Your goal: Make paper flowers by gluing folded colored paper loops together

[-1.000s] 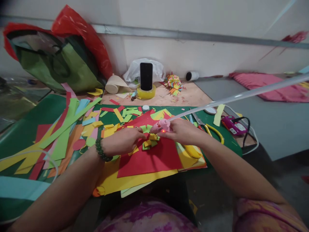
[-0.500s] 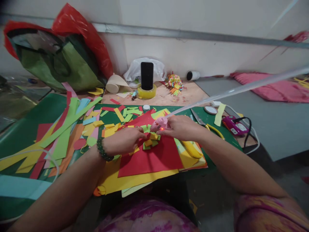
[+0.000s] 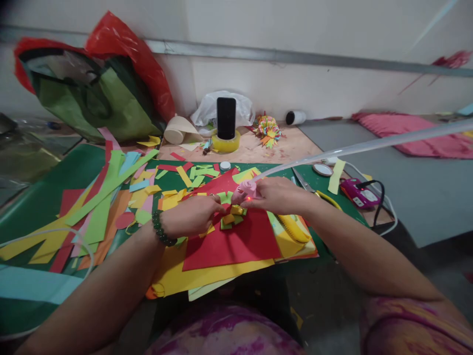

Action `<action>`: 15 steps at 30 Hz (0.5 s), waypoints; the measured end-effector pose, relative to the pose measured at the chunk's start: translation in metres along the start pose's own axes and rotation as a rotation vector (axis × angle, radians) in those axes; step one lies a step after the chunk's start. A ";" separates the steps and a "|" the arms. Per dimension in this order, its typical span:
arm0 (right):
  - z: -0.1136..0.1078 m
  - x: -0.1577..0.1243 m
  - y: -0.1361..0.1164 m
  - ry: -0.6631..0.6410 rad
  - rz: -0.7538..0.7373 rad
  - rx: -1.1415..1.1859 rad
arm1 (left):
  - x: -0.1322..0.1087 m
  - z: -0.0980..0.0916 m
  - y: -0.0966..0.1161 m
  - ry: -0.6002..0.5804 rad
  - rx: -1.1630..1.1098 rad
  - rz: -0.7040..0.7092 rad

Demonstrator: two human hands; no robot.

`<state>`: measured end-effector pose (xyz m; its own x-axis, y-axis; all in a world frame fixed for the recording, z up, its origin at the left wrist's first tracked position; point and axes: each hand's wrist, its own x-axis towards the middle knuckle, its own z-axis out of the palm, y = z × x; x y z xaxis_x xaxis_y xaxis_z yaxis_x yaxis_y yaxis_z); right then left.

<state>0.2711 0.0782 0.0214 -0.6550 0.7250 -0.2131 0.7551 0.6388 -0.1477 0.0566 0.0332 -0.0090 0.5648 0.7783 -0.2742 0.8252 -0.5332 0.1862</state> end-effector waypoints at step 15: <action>-0.001 -0.001 0.004 -0.012 0.084 -0.012 | 0.000 -0.002 0.002 -0.011 0.013 -0.015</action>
<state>0.2750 0.0805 0.0216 -0.5888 0.7730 -0.2363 0.8070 0.5788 -0.1175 0.0585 0.0325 -0.0062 0.5524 0.7824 -0.2875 0.8334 -0.5261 0.1693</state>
